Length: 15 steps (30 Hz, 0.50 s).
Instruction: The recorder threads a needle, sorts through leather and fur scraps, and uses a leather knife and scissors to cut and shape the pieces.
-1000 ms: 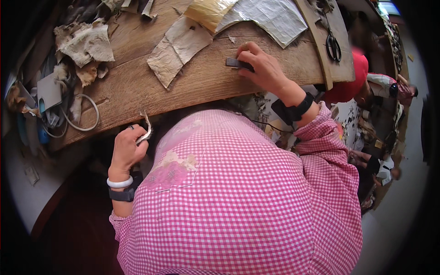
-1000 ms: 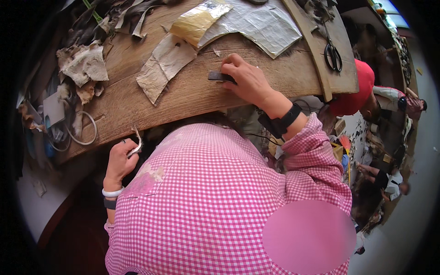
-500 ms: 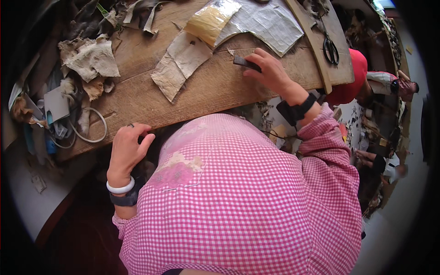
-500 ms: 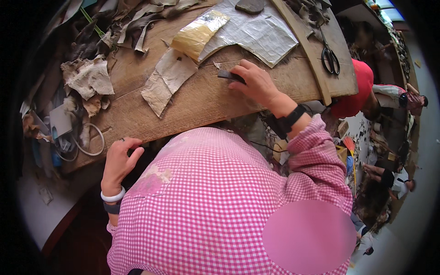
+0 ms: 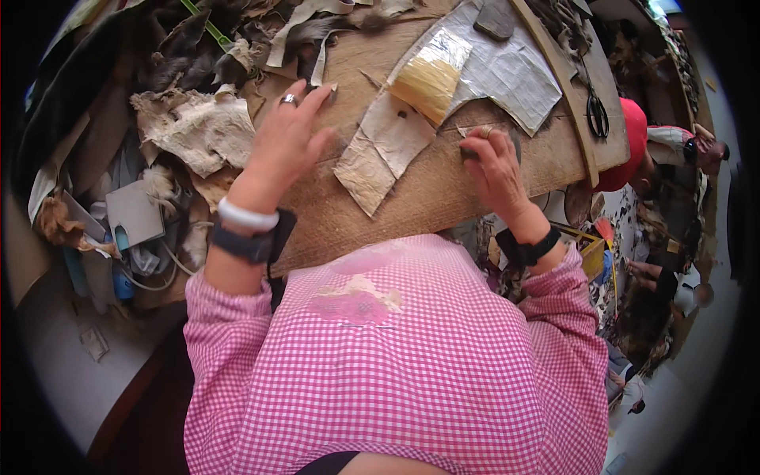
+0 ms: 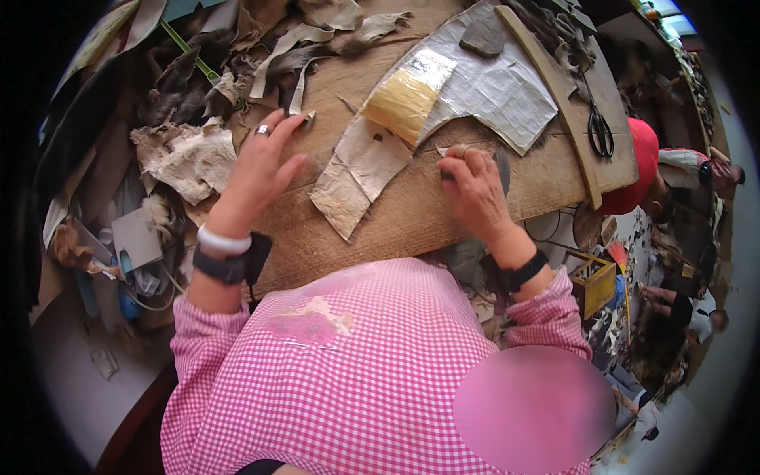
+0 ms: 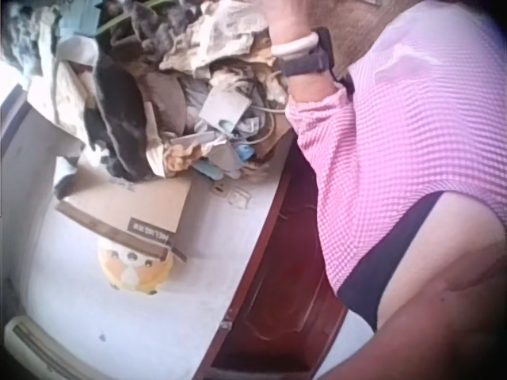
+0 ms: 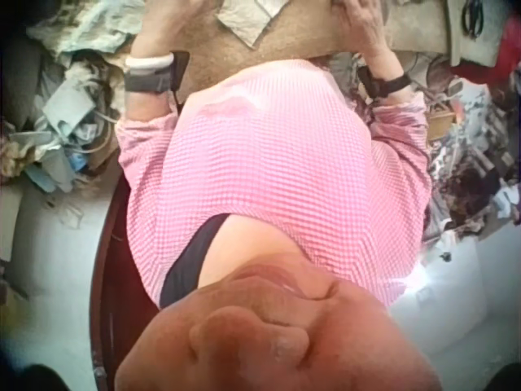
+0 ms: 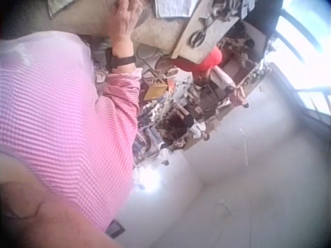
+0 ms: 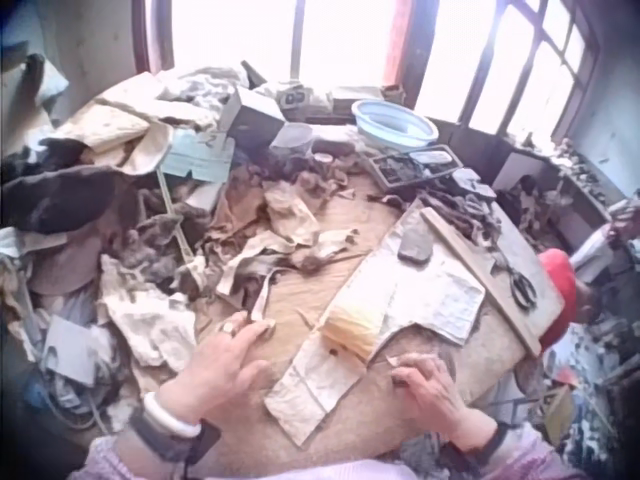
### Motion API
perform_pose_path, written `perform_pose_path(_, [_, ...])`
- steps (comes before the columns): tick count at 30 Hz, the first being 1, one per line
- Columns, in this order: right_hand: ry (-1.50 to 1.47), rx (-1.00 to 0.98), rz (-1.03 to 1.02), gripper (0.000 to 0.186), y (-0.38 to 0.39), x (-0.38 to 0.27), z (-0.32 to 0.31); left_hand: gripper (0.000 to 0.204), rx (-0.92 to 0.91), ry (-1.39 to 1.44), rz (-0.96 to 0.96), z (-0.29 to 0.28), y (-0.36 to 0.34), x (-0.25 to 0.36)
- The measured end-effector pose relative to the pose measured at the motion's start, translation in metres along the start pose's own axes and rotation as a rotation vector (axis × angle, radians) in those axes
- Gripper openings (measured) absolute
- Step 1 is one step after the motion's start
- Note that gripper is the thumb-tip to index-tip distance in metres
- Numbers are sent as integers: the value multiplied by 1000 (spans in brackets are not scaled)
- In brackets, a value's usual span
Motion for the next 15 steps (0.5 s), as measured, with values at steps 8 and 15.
perform_pose_path(8, [-104, -41, 64, 21, 4, -45, -7, 38, 79, 176, -23, 18, -65, -25])
perform_pose_path(15, [-184, -61, 106, 17, -1, -50, 4, 42, 381, -107, -139, -1, -83, -81])
Point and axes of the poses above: each hand's wrist, its own y-axis away from the middle knuckle, its own z-axis out of the palm, x = y × z, the point moved 6 cm from there along -y, towards the middle knuckle, and after that the axes turned 7 degrees about -z, right-handed, at the moved point
